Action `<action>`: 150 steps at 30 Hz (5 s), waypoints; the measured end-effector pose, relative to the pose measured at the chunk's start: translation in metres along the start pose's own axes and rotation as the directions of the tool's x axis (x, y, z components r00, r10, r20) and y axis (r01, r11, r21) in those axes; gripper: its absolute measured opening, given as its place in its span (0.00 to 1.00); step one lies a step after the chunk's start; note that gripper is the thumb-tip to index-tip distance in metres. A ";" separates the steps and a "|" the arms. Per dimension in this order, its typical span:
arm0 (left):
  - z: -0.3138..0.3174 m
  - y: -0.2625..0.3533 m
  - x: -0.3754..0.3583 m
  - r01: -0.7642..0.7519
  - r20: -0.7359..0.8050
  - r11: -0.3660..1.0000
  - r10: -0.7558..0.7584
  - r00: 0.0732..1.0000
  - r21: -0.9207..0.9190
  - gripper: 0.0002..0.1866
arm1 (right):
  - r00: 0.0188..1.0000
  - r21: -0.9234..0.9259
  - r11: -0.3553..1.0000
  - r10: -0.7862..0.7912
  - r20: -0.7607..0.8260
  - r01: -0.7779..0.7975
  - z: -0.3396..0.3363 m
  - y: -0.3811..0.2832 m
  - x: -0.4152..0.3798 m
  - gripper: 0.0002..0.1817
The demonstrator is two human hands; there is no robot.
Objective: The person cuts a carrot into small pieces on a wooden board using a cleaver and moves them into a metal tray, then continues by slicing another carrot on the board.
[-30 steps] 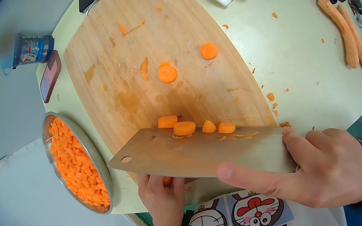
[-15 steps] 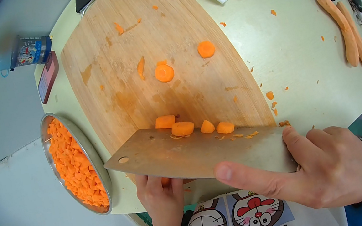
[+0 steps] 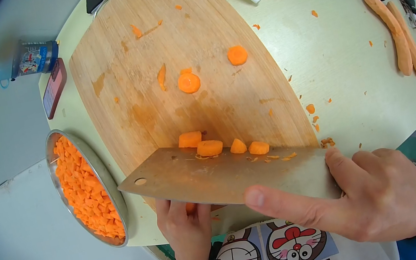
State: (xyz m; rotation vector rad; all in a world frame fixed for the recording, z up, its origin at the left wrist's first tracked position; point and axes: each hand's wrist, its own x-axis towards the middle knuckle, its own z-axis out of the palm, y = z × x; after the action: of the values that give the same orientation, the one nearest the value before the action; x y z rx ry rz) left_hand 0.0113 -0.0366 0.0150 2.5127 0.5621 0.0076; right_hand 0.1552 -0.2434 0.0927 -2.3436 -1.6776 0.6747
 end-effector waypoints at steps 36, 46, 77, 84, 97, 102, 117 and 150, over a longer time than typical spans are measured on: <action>0.006 0.005 0.003 -0.087 -0.101 0.981 0.106 0.989 0.174 0.25 | 0.999 0.175 0.984 -0.013 -0.037 0.019 0.011 -0.003 0.046 0.39; -0.006 0.006 0.000 -0.088 -0.023 0.987 0.092 0.996 0.132 0.32 | 0.995 0.105 0.994 -0.011 -0.097 0.022 -0.002 -0.002 0.036 0.42; -0.001 -0.003 -0.014 -0.081 0.031 0.994 0.079 0.996 0.075 0.20 | 0.999 0.012 0.999 -0.031 0.007 0.031 0.004 0.010 -0.004 0.39; -0.001 -0.002 -0.014 -0.057 0.041 0.996 0.054 0.998 0.072 0.20 | 1.000 0.035 0.999 -0.021 -0.007 0.021 0.006 0.009 -0.005 0.39; -0.001 0.001 -0.013 -0.013 0.031 0.998 0.012 0.999 0.056 0.20 | 0.997 0.101 0.994 0.039 0.069 -0.045 0.002 -0.001 -0.003 0.39; 0.000 -0.003 -0.014 -0.082 0.015 0.993 0.081 0.997 0.088 0.23 | 0.993 0.085 0.995 0.043 0.112 -0.053 -0.002 -0.005 0.000 0.40; -0.001 -0.004 -0.007 -0.110 -0.018 0.988 0.112 0.994 0.106 0.27 | 0.999 0.041 0.999 -0.004 0.042 0.002 -0.003 0.003 0.017 0.38; 0.004 -0.006 -0.014 -0.064 -0.075 0.995 0.070 0.995 0.075 0.22 | 0.999 0.122 0.992 -0.026 0.039 0.021 -0.003 0.000 0.000 0.44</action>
State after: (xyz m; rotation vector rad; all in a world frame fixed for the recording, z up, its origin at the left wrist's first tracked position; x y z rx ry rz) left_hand -0.0029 -0.0395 0.0102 2.6097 0.5174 0.1123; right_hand 0.1560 -0.2429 0.0952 -2.2385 -1.6287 0.8009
